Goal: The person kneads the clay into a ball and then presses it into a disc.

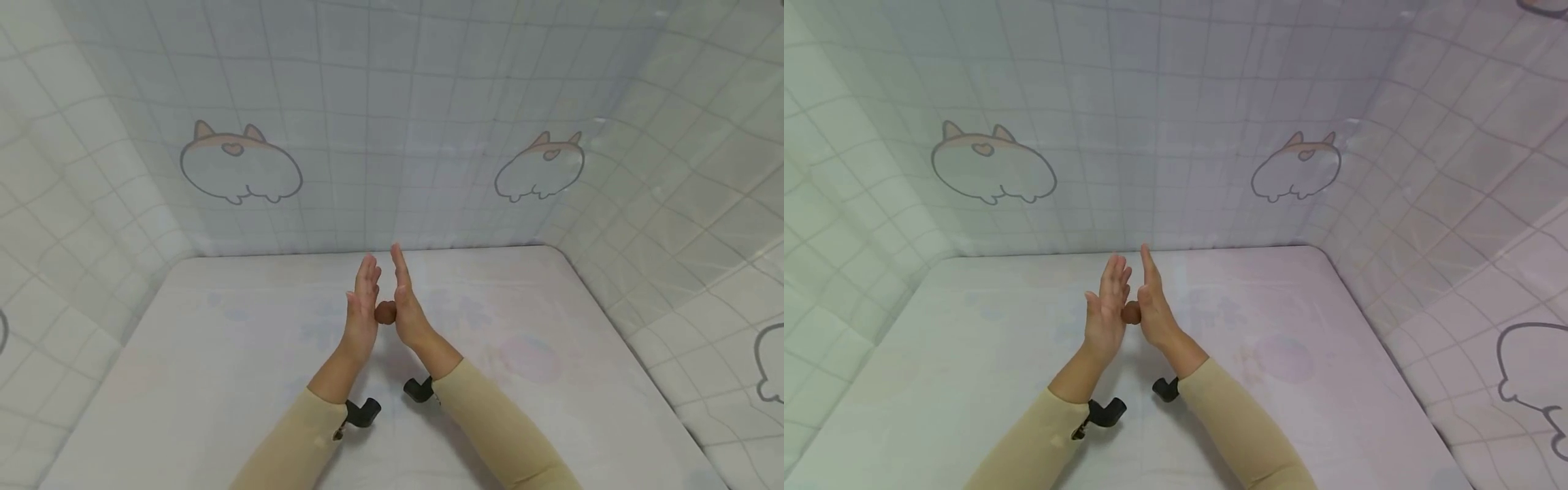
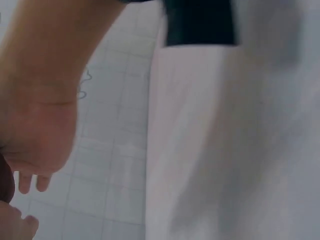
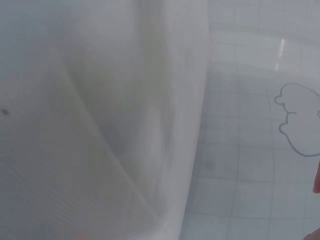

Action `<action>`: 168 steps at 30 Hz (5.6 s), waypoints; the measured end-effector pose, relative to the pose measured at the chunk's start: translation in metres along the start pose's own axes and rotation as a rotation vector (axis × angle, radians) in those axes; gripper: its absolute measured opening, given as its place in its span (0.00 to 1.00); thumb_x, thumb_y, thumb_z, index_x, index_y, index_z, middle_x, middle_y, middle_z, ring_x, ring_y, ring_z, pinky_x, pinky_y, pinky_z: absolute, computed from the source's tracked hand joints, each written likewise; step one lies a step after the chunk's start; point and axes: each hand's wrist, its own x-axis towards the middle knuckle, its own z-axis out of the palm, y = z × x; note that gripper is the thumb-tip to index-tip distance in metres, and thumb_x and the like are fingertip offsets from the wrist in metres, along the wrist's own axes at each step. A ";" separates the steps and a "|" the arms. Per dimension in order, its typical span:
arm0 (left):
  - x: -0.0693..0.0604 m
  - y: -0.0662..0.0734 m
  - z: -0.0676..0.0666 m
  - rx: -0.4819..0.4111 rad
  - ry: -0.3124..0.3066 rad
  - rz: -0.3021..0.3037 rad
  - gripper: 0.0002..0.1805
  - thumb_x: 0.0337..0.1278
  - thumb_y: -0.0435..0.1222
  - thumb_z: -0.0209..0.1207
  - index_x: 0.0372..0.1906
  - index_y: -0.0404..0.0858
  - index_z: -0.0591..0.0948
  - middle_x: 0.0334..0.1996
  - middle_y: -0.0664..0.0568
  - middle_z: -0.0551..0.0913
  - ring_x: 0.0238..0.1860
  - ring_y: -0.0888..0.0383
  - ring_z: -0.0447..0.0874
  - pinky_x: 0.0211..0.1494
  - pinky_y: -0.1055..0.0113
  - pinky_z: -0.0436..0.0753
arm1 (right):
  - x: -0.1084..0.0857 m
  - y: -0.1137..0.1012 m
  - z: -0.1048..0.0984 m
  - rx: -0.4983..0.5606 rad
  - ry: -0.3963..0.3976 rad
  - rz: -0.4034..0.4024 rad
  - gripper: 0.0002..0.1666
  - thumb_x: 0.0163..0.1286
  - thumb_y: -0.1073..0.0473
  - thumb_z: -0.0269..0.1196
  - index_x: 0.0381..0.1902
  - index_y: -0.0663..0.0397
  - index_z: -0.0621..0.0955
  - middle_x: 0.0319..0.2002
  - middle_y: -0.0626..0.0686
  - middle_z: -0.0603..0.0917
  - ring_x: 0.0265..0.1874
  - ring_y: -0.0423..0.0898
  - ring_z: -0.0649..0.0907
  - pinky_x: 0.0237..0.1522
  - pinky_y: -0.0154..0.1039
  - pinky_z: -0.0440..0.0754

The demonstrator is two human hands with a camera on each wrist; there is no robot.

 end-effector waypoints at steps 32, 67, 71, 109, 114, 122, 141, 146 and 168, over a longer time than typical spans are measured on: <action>0.003 -0.013 -0.001 0.172 -0.027 -0.141 0.54 0.58 0.77 0.21 0.82 0.50 0.40 0.81 0.55 0.37 0.80 0.47 0.36 0.73 0.35 0.37 | -0.005 -0.019 0.003 -0.061 0.053 -0.212 0.58 0.68 0.17 0.25 0.81 0.51 0.38 0.81 0.53 0.42 0.79 0.49 0.41 0.73 0.64 0.38; 0.009 -0.006 0.008 0.188 0.137 -0.249 0.52 0.50 0.82 0.24 0.80 0.66 0.37 0.80 0.50 0.39 0.76 0.49 0.50 0.71 0.38 0.55 | -0.026 -0.011 0.008 -0.065 -0.005 -0.287 0.57 0.70 0.19 0.24 0.81 0.52 0.37 0.80 0.57 0.41 0.79 0.53 0.42 0.75 0.59 0.41; 0.001 -0.019 0.004 0.258 0.101 -0.278 0.49 0.57 0.78 0.19 0.80 0.62 0.37 0.80 0.45 0.38 0.76 0.52 0.52 0.71 0.37 0.56 | -0.026 -0.021 0.006 -0.049 -0.008 -0.276 0.56 0.69 0.18 0.24 0.81 0.49 0.36 0.81 0.54 0.41 0.79 0.51 0.42 0.73 0.63 0.38; 0.000 0.011 0.005 0.150 0.101 -0.027 0.50 0.61 0.76 0.21 0.81 0.52 0.39 0.80 0.60 0.39 0.80 0.52 0.37 0.74 0.37 0.35 | -0.030 -0.009 0.013 -0.134 -0.144 -0.299 0.59 0.69 0.18 0.23 0.80 0.56 0.37 0.80 0.59 0.38 0.79 0.55 0.40 0.73 0.65 0.43; 0.002 0.001 0.001 0.170 0.123 -0.096 0.47 0.61 0.75 0.20 0.81 0.57 0.41 0.80 0.60 0.40 0.80 0.54 0.37 0.73 0.34 0.35 | -0.032 -0.022 0.017 -0.116 -0.134 -0.355 0.59 0.70 0.20 0.22 0.79 0.60 0.36 0.80 0.61 0.40 0.78 0.58 0.41 0.74 0.61 0.43; -0.007 -0.018 0.003 0.230 0.080 -0.168 0.47 0.63 0.74 0.18 0.81 0.55 0.42 0.81 0.57 0.41 0.79 0.47 0.40 0.74 0.36 0.38 | -0.028 -0.023 0.011 -0.122 -0.077 -0.367 0.57 0.73 0.22 0.21 0.79 0.62 0.36 0.79 0.65 0.42 0.79 0.56 0.40 0.74 0.62 0.38; -0.021 -0.006 0.024 0.199 -0.092 -0.128 0.52 0.60 0.75 0.14 0.81 0.47 0.35 0.81 0.51 0.33 0.80 0.44 0.34 0.73 0.34 0.38 | -0.022 0.010 -0.011 -0.030 0.013 -0.146 0.53 0.71 0.20 0.25 0.81 0.44 0.36 0.81 0.52 0.39 0.79 0.52 0.43 0.71 0.69 0.40; -0.013 0.001 0.020 0.138 -0.045 -0.054 0.52 0.61 0.75 0.17 0.81 0.47 0.36 0.81 0.52 0.34 0.80 0.49 0.34 0.75 0.40 0.35 | -0.024 0.014 -0.008 0.005 -0.034 -0.161 0.54 0.72 0.21 0.26 0.81 0.47 0.34 0.81 0.53 0.37 0.76 0.51 0.52 0.71 0.67 0.45; -0.003 -0.018 0.005 0.286 0.039 -0.233 0.50 0.56 0.78 0.19 0.81 0.60 0.35 0.80 0.48 0.38 0.46 0.52 0.76 0.53 0.50 0.73 | -0.026 -0.013 0.005 0.059 -0.040 -0.325 0.56 0.72 0.20 0.26 0.80 0.53 0.33 0.79 0.66 0.41 0.79 0.55 0.41 0.74 0.60 0.37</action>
